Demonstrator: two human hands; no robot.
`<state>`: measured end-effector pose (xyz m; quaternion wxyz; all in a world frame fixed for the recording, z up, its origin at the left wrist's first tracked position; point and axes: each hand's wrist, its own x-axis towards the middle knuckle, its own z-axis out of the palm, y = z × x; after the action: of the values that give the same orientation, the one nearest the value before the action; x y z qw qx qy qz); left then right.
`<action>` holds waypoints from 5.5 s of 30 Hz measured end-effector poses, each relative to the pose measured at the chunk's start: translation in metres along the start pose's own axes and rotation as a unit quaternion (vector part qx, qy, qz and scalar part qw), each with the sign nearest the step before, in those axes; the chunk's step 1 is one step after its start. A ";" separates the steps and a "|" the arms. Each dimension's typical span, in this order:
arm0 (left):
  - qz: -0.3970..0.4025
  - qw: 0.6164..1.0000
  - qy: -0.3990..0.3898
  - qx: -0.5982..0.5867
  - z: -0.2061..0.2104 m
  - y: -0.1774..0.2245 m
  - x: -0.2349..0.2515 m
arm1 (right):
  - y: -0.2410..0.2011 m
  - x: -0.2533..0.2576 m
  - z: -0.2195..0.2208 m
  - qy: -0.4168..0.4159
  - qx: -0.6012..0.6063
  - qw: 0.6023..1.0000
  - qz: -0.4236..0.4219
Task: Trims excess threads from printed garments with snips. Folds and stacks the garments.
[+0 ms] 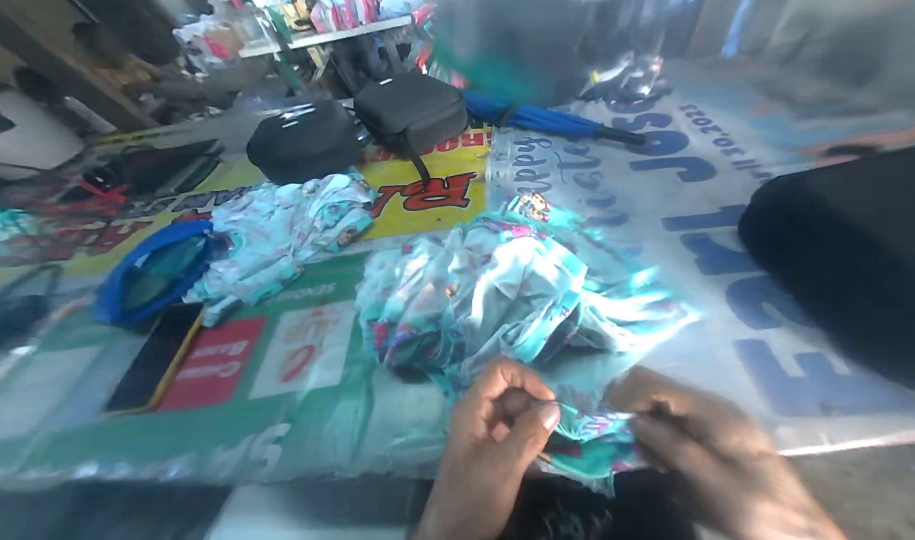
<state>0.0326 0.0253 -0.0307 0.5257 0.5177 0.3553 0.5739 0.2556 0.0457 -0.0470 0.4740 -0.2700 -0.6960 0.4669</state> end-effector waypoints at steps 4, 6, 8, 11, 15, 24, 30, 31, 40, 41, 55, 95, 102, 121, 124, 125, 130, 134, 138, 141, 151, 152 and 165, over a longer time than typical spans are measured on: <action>0.024 0.997 0.011 -0.079 0.003 0.004 -0.003 | 0.001 0.001 -0.006 0.025 -0.040 0.999 -0.008; 0.022 0.993 0.013 -0.112 0.004 0.002 -0.004 | 0.001 0.001 -0.006 0.029 -0.068 0.997 -0.014; 0.018 0.994 0.008 -0.104 0.005 0.002 -0.005 | 0.002 0.001 -0.005 0.032 -0.094 0.995 -0.020; 0.024 0.998 0.010 -0.059 0.008 0.004 -0.007 | 0.005 0.001 -0.004 0.034 -0.164 0.985 -0.043; 0.022 0.999 0.023 -0.025 0.011 0.006 -0.007 | 0.003 0.002 0.002 0.012 -0.189 0.981 -0.048; 0.343 0.725 0.018 0.597 0.000 -0.009 0.022 | -0.029 0.064 0.000 0.027 0.013 0.998 0.059; 0.233 0.683 -0.038 0.691 -0.024 -0.014 0.048 | -0.004 0.040 -0.008 -0.100 -0.476 0.873 0.041; 0.239 0.707 -0.027 0.665 -0.022 -0.013 0.045 | 0.002 0.030 -0.007 -0.109 -0.488 0.866 0.029; 0.299 0.749 0.065 0.588 0.004 -0.018 0.002 | 0.007 0.003 -0.013 0.023 -0.011 0.993 0.119; 0.299 0.754 0.063 0.581 0.008 -0.021 -0.002 | 0.006 0.004 -0.012 0.029 0.008 0.991 0.129; 0.133 0.956 0.002 0.260 0.009 -0.034 -0.002 | 0.014 0.002 0.011 0.020 -0.151 0.988 0.027; 0.112 0.731 -0.034 0.672 -0.034 0.006 0.060 | -0.010 0.082 -0.027 0.025 -0.509 0.834 0.211; 0.026 0.780 -0.101 0.617 -0.051 0.020 0.083 | -0.017 0.008 -0.058 0.147 -0.398 0.895 0.136; 0.399 0.682 -0.358 0.497 0.082 0.001 -0.032 | -0.109 0.058 -0.007 0.092 -0.550 0.821 -0.128; 0.413 0.709 -0.306 0.483 0.062 0.003 -0.040 | -0.071 0.078 -0.008 0.012 -0.572 0.817 -0.073; 0.419 0.717 -0.249 0.498 0.049 0.004 -0.033 | -0.055 0.079 -0.012 -0.004 -0.586 0.809 -0.040; 0.229 0.874 -0.036 0.427 -0.038 -0.017 0.029 | 0.020 0.043 -0.042 0.124 -0.578 0.804 0.063; 0.110 0.950 -0.028 0.290 -0.041 -0.003 0.036 | 0.027 0.033 -0.037 0.176 -0.583 0.793 0.020; 0.138 0.834 -0.051 0.531 -0.024 0.004 0.041 | 0.028 0.033 -0.036 0.180 -0.585 0.791 0.015; 0.124 0.865 -0.047 0.484 -0.032 0.020 0.053 | 0.030 0.033 -0.040 0.179 -0.576 0.798 0.016; 0.157 0.936 -0.125 0.288 -0.003 0.082 0.078 | -0.047 0.086 -0.007 0.069 -0.158 0.985 -0.011; 0.166 0.944 -0.130 0.252 0.004 0.084 0.079 | -0.049 0.089 0.001 0.062 -0.160 0.985 -0.010; 0.207 0.853 -0.092 0.470 -0.089 0.026 0.044 | -0.051 -0.004 -0.074 0.201 -0.459 0.863 0.066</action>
<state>-0.0555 0.0751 -0.0153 0.1188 0.8154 0.4169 0.3838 0.3277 0.0502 0.0061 0.3941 -0.5901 -0.7021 0.0602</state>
